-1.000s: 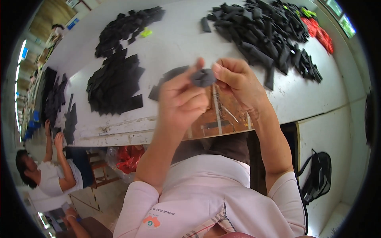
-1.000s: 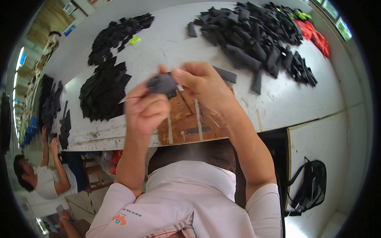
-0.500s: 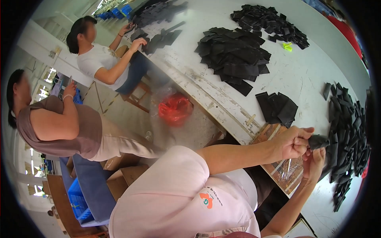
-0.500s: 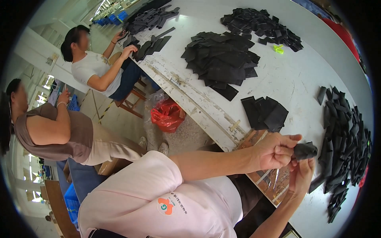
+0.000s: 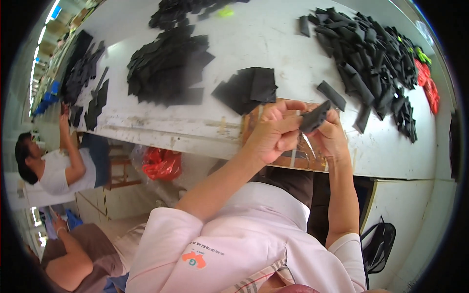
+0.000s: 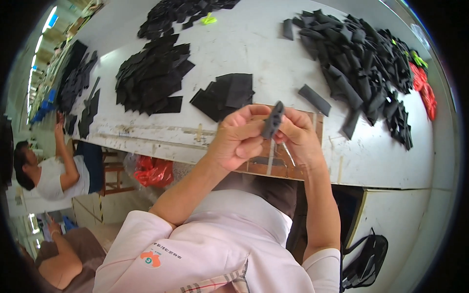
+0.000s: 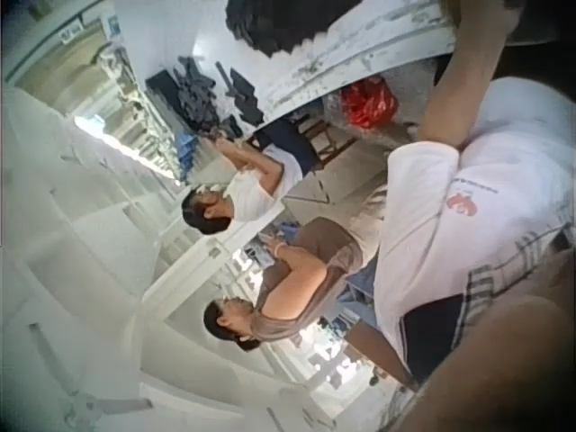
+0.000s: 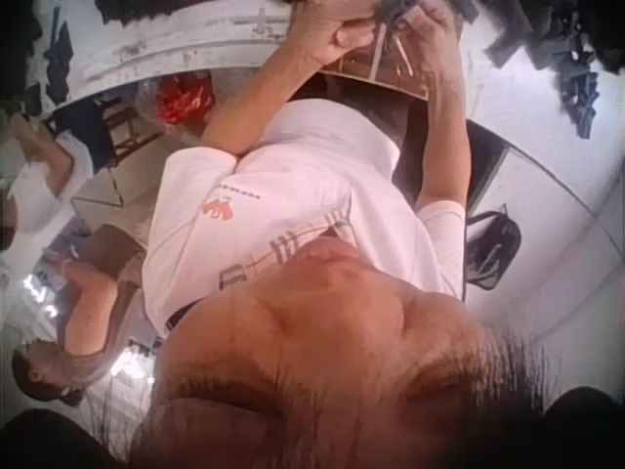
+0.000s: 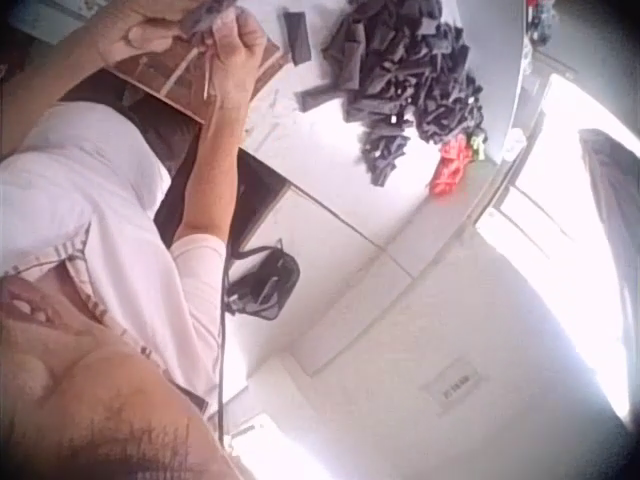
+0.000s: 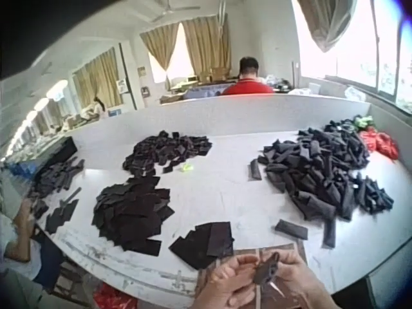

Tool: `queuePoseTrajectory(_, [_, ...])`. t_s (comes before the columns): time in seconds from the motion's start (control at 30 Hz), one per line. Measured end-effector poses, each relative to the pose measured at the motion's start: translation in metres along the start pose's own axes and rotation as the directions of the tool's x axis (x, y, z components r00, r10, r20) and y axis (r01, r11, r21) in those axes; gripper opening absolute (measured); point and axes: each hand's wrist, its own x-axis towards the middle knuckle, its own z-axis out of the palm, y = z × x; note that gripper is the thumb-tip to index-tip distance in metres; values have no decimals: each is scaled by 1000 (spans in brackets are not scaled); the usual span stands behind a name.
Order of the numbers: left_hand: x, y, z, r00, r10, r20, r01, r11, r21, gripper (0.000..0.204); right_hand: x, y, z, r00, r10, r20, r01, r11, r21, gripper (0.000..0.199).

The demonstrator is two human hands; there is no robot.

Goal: Folding and preparing black fabric components for sports equipment manufacturing.

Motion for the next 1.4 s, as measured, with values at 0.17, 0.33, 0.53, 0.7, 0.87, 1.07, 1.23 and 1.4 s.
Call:
queuePoseTrajectory(0.17, [5,18,17,973,-116,197,204,831,-517,17,7,-36,12,993,-85,85,98,981,-167,24])
queuePoseTrajectory(0.33, [1,3,-10,993,-118,19,118,935,-336,21,13,-14,1,996,49,76,-20,939,-344,28])
queuePoseTrajectory(0.53, [-1,7,33,904,426,-23,-317,708,632,26,8,-5,-1,999,-9,49,16,991,-135,27])
queuePoseTrajectory(0.7, [4,14,32,763,509,397,-534,152,832,12,-12,-32,9,931,-334,-145,204,810,-550,35])
queuePoseTrajectory(0.87, [-1,6,29,728,659,189,-628,531,569,7,-17,-64,35,811,-480,334,400,40,-916,31])
queuePoseTrajectory(1.07, [0,0,3,771,604,199,-583,547,600,10,-8,-33,15,864,-372,340,390,67,-918,23])
queuePoseTrajectory(1.23, [7,8,45,888,457,60,-429,771,471,9,-10,-24,8,880,-389,272,378,227,-898,20])
queuePoseTrajectory(1.4, [13,8,37,941,292,169,-307,533,788,6,-13,-13,5,872,-432,230,413,397,-820,20])
